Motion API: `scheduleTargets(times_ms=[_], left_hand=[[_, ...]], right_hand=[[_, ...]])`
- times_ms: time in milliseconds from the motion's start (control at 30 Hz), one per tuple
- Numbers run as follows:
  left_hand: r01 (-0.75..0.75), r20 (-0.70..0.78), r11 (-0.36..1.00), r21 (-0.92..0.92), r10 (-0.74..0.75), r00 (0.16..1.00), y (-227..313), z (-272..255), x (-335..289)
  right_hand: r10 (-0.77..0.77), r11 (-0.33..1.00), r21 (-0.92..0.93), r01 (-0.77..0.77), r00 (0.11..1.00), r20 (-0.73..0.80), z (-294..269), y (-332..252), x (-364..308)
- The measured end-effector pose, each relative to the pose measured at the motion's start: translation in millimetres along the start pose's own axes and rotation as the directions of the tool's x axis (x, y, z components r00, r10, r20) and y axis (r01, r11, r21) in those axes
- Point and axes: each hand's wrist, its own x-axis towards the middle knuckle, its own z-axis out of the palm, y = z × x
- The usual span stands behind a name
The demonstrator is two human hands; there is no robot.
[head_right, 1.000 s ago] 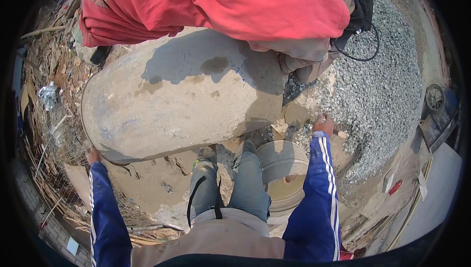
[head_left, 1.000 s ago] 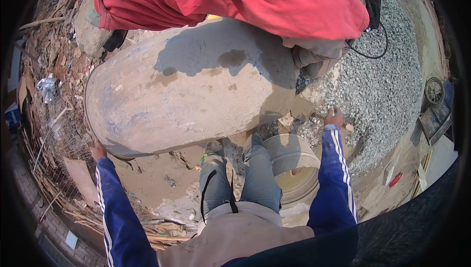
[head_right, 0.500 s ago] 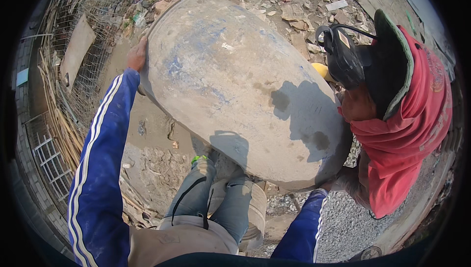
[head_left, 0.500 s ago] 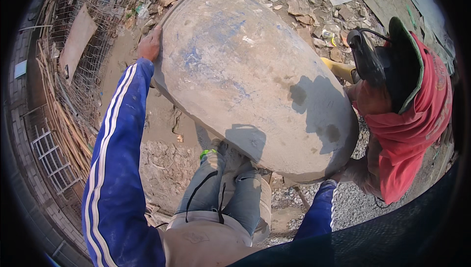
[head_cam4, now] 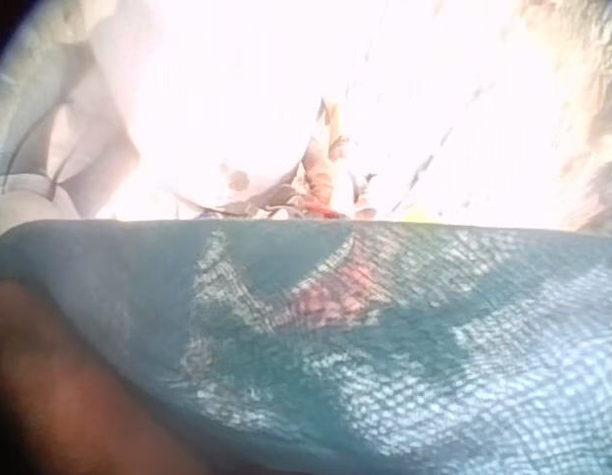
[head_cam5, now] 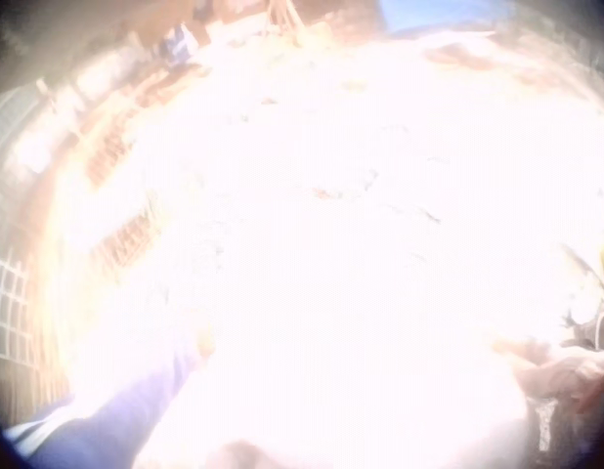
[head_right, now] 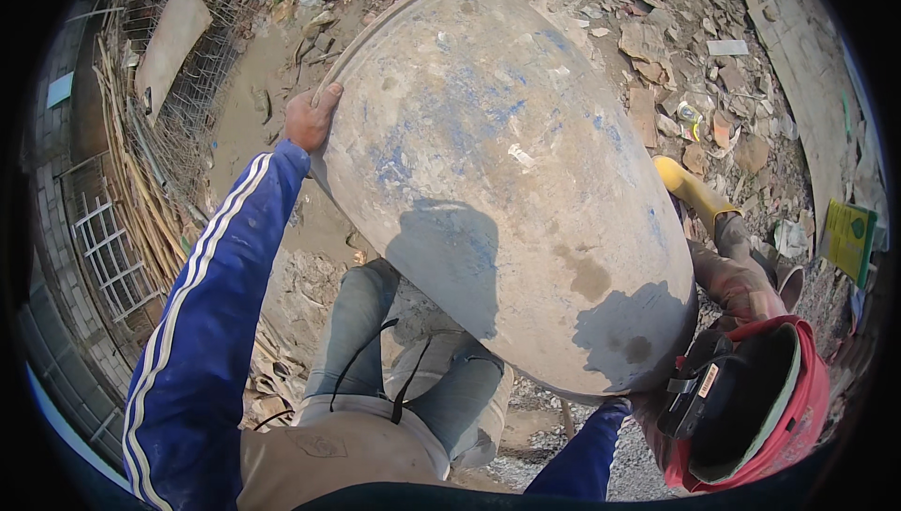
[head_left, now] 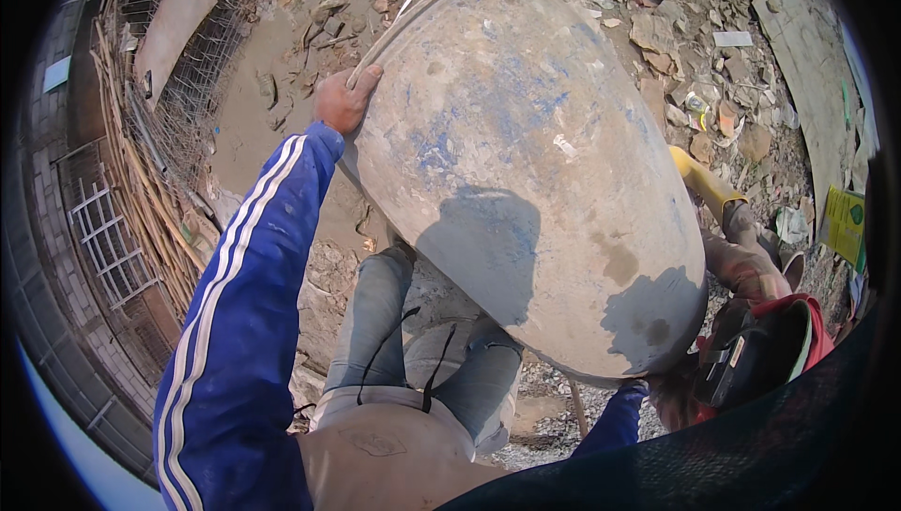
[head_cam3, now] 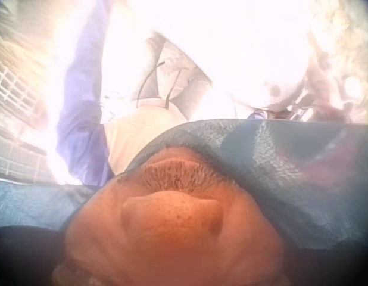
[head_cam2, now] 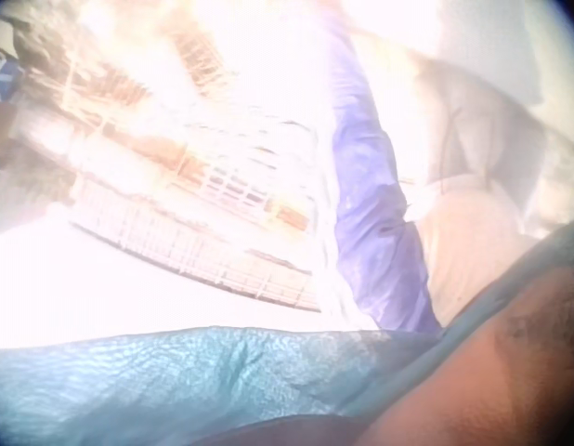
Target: The person moves a large concrete cylinder across a construction site, rotates it on its end, and later uses a piece of brick to scrape its surface before walking away and picking up a shovel.
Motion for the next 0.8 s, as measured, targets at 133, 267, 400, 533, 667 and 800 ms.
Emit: scheduleTargets(times_ms=[133, 267, 400, 533, 667, 800], left_hand=[[-0.021, 0.019, 0.999, -0.046, 0.022, 1.0, -1.0, -9.8, 3.8], [-0.013, 0.03, 1.0, 0.021, 0.012, 0.999, -10.5, -4.0, 16.7], [-0.092, 0.025, 0.996, 0.0, 0.092, 0.995, -25.4, 2.9, 24.6], [-0.137, 0.031, 0.99, -0.022, 0.138, 0.99, -29.2, 8.4, 33.8], [-0.166, 0.042, 0.984, -0.071, 0.169, 0.985, -39.9, 22.9, 36.1], [-0.217, -0.023, 0.976, -0.032, 0.216, 0.976, -46.3, 29.7, 44.7]], right_hand=[[-0.029, 1.0, 0.012, 0.029, 1.0, 0.01, 21.2, -19.0, -27.4], [-0.042, 0.999, 0.031, 0.043, 0.999, -0.01, 25.8, -25.6, -54.9], [-0.074, 0.995, 0.068, 0.075, 0.997, -0.014, 35.6, -31.4, -76.9], [-0.12, 0.988, 0.093, 0.121, 0.993, -0.018, 40.0, -37.3, -88.4], [-0.186, 0.973, 0.134, 0.189, 0.982, -0.034, 43.5, -41.2, -96.4], [-0.259, 0.95, 0.169, 0.262, 0.965, -0.042, 47.2, -42.3, -97.1]])
